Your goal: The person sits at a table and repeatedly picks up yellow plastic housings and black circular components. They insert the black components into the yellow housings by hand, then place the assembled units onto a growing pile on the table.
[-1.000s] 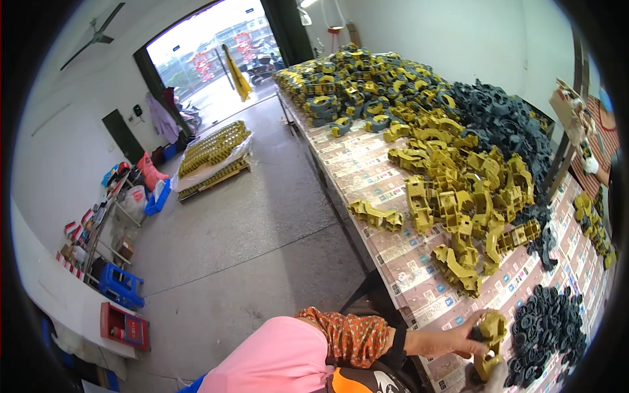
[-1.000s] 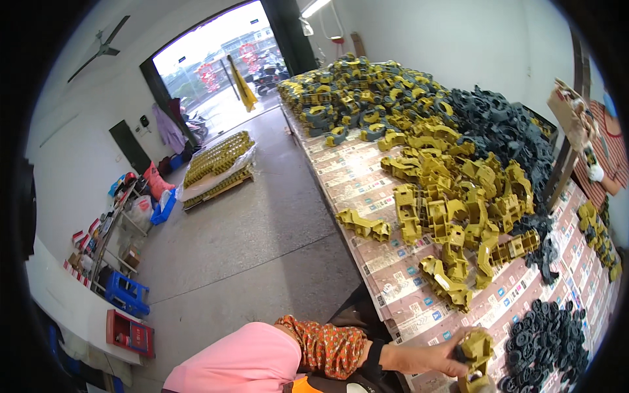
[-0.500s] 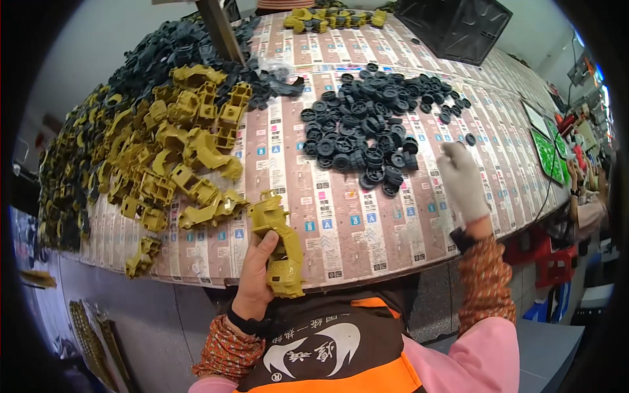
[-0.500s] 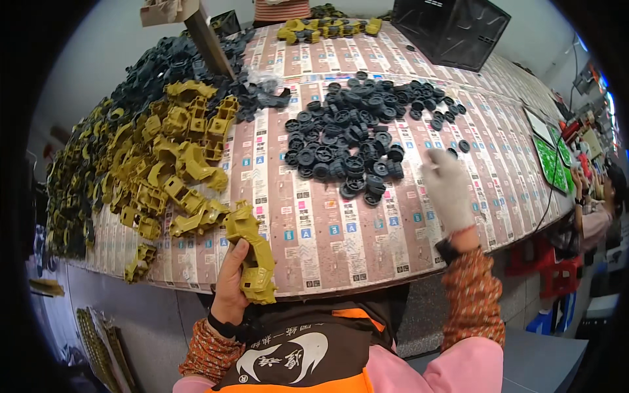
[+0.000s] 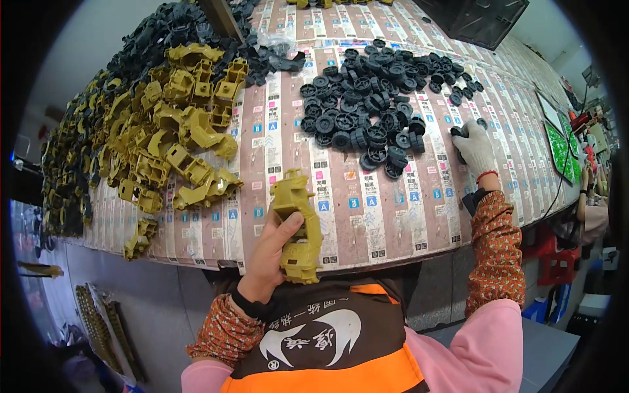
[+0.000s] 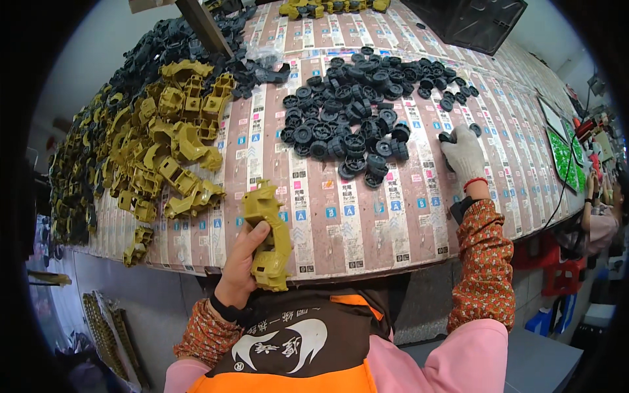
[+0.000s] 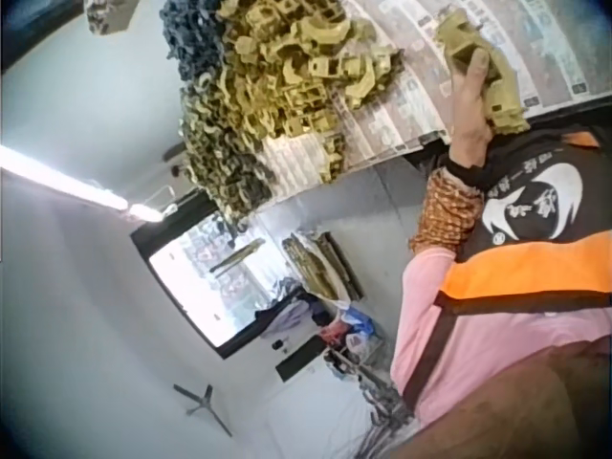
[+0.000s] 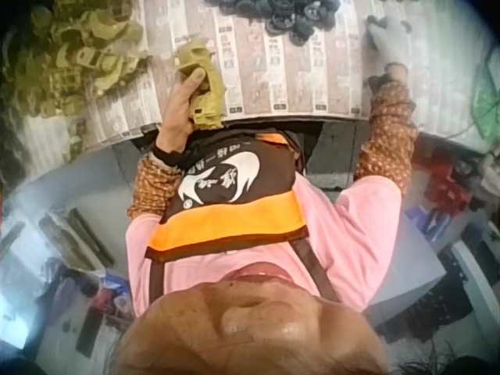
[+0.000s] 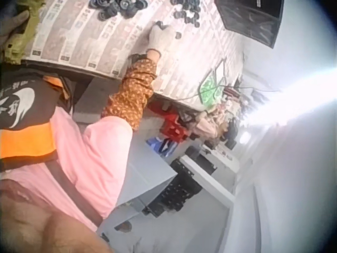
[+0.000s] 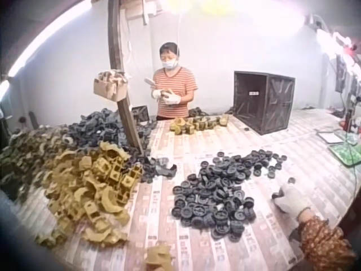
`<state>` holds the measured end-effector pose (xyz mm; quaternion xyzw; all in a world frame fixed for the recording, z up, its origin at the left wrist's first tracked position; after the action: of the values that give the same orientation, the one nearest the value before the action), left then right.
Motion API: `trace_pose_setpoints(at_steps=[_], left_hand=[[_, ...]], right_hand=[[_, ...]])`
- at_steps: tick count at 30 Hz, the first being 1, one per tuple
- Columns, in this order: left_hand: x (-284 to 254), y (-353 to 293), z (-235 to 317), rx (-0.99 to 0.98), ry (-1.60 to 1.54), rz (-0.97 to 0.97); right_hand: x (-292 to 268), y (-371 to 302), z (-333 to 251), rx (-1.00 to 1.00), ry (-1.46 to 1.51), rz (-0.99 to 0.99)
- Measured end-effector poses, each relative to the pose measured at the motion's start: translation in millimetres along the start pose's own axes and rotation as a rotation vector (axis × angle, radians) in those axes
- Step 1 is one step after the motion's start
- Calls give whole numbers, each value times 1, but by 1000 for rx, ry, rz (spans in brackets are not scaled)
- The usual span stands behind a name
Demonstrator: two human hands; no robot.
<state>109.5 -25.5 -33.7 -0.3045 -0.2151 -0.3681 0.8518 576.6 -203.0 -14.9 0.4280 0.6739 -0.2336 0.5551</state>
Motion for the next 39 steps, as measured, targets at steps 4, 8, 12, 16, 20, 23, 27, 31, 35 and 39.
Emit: trace_pose_setpoints(at_steps=[4,8,12,16,20,23,27,31,35,39], left_hand=[[1,3,-5,10,31,26],[3,4,-13,-1,1,43],[5,2,-14,-40,-81,-15],[0,-1,-15,-34,-71,-4],[-6,-1,-17,57,85,-7],[1,-3,-10,139,190,4],[-2,-2,-8,232,250,-5],[-3,-4,-6,286,346,-23],[0,-8,-3,315,456,-38],[2,-7,-4,317,440,-49]], right_hand=[[-24,-59,-87,-177,124,75],[-8,-142,-177,-268,708,-352],[2,-206,-236,-361,794,-540],[6,-218,-247,-232,880,-507],[17,-213,-254,-189,996,-446],[20,-213,-259,-192,1033,-420],[19,-225,-263,-194,1049,-439],[18,-232,-263,-225,1008,-399],[30,-231,-256,-139,1108,-486],[37,-228,-251,-30,1164,-570]])
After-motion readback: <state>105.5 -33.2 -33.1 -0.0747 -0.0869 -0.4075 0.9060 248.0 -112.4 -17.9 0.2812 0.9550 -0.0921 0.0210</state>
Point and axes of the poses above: each hand's wrist, its own y-axis towards the middle knuckle, its own x-axis out of the palm, z = x × y, the point moved 8 cm from there along y, towards the middle knuckle, and after that the axes turned 3 degrees about -y, right-handed, at the moved point
